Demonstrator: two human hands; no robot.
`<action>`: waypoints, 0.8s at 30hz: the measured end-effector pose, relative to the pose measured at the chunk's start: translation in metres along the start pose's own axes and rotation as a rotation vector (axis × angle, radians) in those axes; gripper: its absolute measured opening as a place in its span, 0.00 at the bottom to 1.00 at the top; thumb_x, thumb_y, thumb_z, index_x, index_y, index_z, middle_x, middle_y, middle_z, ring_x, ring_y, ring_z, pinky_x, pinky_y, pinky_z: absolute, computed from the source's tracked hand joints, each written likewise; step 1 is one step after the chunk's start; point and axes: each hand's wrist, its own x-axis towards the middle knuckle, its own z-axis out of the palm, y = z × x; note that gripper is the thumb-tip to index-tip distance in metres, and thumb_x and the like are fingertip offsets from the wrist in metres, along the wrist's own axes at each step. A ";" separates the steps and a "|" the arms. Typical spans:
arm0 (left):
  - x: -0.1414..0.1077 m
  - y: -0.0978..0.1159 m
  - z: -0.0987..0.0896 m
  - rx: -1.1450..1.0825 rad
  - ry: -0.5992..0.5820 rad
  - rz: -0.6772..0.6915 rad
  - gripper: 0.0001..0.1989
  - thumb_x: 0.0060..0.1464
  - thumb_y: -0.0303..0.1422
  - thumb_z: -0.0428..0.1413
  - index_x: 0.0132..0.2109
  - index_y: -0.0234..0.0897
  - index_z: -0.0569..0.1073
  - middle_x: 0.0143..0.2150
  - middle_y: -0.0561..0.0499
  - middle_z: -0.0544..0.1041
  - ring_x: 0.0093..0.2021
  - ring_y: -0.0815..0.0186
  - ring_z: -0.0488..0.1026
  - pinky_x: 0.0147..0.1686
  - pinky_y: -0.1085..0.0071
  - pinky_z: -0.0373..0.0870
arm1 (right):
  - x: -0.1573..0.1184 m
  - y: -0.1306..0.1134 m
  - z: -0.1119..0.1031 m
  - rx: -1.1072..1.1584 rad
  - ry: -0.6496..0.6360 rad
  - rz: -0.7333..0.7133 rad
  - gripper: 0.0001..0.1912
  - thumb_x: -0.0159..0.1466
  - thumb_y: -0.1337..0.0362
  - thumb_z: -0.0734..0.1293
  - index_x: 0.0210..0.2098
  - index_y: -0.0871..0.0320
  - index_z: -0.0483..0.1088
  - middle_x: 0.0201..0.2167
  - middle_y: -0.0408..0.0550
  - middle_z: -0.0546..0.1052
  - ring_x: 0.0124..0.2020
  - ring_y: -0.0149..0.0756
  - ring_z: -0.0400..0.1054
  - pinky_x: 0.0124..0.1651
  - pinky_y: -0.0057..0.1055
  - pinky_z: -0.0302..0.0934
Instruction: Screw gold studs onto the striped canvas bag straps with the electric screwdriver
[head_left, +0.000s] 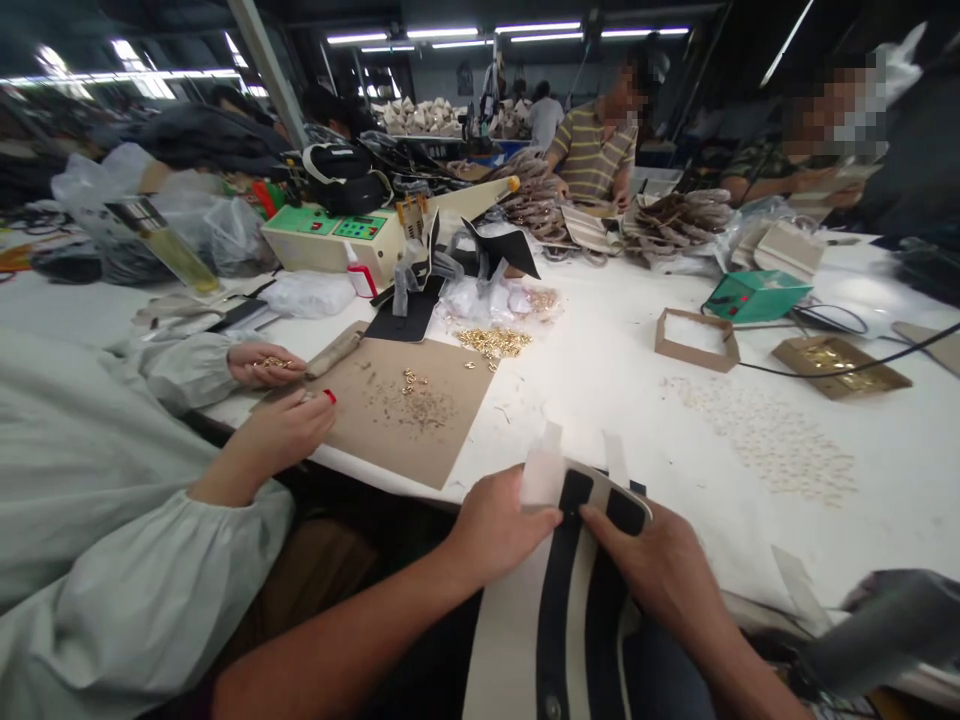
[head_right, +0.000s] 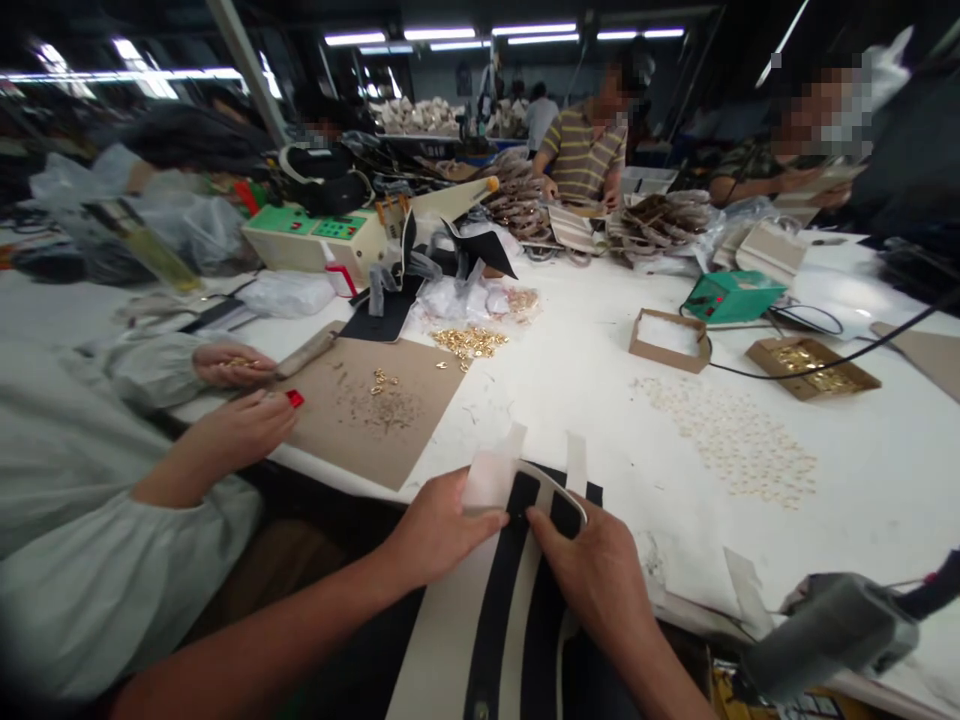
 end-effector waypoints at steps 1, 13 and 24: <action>0.008 0.003 -0.002 0.073 0.022 -0.020 0.18 0.52 0.40 0.61 0.49 0.39 0.79 0.47 0.50 0.83 0.47 0.62 0.79 0.48 0.70 0.73 | 0.009 -0.003 0.000 -0.043 0.031 -0.007 0.21 0.64 0.48 0.66 0.47 0.54 0.80 0.45 0.50 0.84 0.50 0.50 0.78 0.54 0.41 0.70; 0.044 -0.010 0.010 0.255 0.096 -0.085 0.18 0.54 0.44 0.57 0.50 0.43 0.71 0.46 0.51 0.81 0.45 0.60 0.78 0.44 0.67 0.69 | 0.048 0.002 0.015 -0.229 0.093 0.005 0.18 0.65 0.50 0.66 0.46 0.55 0.78 0.41 0.51 0.83 0.46 0.50 0.78 0.49 0.40 0.67; 0.051 -0.010 0.008 0.214 0.052 -0.112 0.27 0.55 0.42 0.59 0.61 0.45 0.69 0.52 0.48 0.81 0.52 0.57 0.79 0.53 0.63 0.74 | 0.054 0.005 0.020 -0.333 0.083 0.014 0.17 0.66 0.48 0.65 0.42 0.52 0.78 0.36 0.48 0.82 0.41 0.49 0.77 0.43 0.38 0.64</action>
